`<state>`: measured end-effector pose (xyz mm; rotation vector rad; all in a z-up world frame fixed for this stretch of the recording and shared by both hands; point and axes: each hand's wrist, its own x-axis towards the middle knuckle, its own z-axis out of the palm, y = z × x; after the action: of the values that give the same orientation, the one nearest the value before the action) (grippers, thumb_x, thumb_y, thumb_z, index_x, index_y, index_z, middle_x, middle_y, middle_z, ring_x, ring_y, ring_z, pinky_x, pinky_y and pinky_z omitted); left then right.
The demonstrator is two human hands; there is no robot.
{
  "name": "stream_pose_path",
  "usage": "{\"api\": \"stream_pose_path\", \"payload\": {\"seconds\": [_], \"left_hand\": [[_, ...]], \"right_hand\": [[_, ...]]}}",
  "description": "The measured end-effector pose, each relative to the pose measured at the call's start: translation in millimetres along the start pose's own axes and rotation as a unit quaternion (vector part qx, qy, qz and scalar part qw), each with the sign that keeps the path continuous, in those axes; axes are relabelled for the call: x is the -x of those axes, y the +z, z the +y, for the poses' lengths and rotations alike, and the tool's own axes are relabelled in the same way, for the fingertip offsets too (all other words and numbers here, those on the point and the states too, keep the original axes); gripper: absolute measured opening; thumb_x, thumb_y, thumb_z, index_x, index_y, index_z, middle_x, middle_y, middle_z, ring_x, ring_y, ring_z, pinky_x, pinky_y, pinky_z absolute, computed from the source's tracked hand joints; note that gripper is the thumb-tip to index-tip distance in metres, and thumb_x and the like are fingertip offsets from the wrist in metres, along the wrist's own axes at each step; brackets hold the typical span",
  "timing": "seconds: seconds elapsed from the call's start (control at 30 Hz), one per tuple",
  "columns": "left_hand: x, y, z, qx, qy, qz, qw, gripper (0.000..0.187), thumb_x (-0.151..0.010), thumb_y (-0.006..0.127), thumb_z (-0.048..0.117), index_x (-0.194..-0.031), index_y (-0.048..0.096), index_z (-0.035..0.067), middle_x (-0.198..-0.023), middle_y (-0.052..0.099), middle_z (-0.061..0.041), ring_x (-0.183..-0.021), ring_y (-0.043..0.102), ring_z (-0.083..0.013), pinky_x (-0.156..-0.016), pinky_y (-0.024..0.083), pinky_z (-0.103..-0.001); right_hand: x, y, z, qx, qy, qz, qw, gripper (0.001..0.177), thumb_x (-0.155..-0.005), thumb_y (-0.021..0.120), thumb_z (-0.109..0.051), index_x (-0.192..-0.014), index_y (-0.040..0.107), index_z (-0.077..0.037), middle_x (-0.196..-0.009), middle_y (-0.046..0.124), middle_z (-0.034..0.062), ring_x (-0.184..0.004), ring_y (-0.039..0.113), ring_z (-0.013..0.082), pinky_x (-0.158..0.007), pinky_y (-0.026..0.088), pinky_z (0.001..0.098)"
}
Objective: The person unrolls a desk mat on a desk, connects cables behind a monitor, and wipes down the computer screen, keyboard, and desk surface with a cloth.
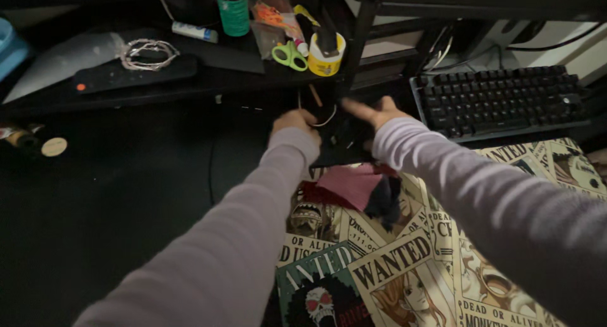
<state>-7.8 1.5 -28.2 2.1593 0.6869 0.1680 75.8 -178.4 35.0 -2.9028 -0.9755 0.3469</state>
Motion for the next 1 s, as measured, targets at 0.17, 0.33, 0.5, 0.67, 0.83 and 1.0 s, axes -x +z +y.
{"api": "stream_pose_path", "payload": {"seconds": [0.17,0.33,0.5,0.67,0.83,1.0], "left_hand": [[-4,21,1,0.009,0.009,-0.011,1.0,0.029,-0.08,0.077,0.019,-0.109,0.077,0.017,-0.112,0.075,-0.014,-0.105,0.072,-0.0315,-0.096,0.056,-0.038],[-6,27,9,0.022,0.013,-0.018,1.0,0.029,-0.081,0.077,0.022,-0.109,0.076,0.015,-0.111,0.075,-0.015,-0.103,0.072,-0.0317,-0.095,0.056,-0.036],[-6,20,22,0.018,-0.004,-0.027,0.999,0.027,-0.084,0.075,0.022,-0.11,0.077,0.016,-0.113,0.074,-0.015,-0.106,0.072,-0.032,-0.096,0.056,-0.037],[-10,16,32,0.03,-0.027,-0.039,0.998,0.025,-0.085,0.074,0.024,-0.109,0.078,0.019,-0.113,0.074,-0.014,-0.106,0.07,-0.0325,-0.097,0.054,-0.038],[-22,26,32,0.077,0.005,-0.032,0.997,0.023,-0.084,0.073,0.024,-0.105,0.079,0.016,-0.109,0.077,-0.013,-0.102,0.074,-0.0308,-0.093,0.058,-0.037],[-37,42,38,0.1,-0.002,-0.023,0.995,0.024,-0.086,0.07,0.029,-0.1,0.081,0.014,-0.101,0.078,-0.015,-0.098,0.075,-0.0309,-0.09,0.059,-0.038]], "right_hand": [[-7,-7,14,0.104,0.009,-0.067,0.992,0.041,-0.084,0.081,-0.033,-0.122,0.072,-0.025,-0.13,0.057,0.0097,-0.123,0.059,0.0322,-0.105,0.049,0.041],[-9,-3,27,0.088,-0.033,0.009,0.996,0.033,-0.093,0.068,-0.037,-0.119,0.073,-0.017,-0.128,0.06,0.0078,-0.12,0.062,0.0324,-0.102,0.051,0.0427],[-63,-5,15,0.157,0.077,0.051,0.983,0.044,-0.095,0.062,-0.044,-0.132,0.065,-0.021,-0.14,0.053,0.0097,-0.132,0.05,0.0323,-0.107,0.04,0.0501],[-90,2,19,0.088,0.179,-0.053,0.978,0.063,-0.095,0.056,-0.064,-0.143,0.06,-0.024,-0.149,0.056,0.0102,-0.141,0.048,0.032,-0.12,0.026,0.056],[-105,22,34,0.046,0.209,-0.082,0.973,0.06,-0.096,0.052,-0.062,-0.142,0.064,-0.026,-0.14,0.068,0.0129,-0.136,0.058,0.0331,-0.125,0.024,0.058],[-150,46,68,-0.131,0.161,-0.008,0.978,0.068,-0.108,0.042,-0.066,-0.132,0.068,-0.007,-0.13,0.066,0.0218,-0.122,0.061,0.04,-0.108,0.042,0.0479]]}}
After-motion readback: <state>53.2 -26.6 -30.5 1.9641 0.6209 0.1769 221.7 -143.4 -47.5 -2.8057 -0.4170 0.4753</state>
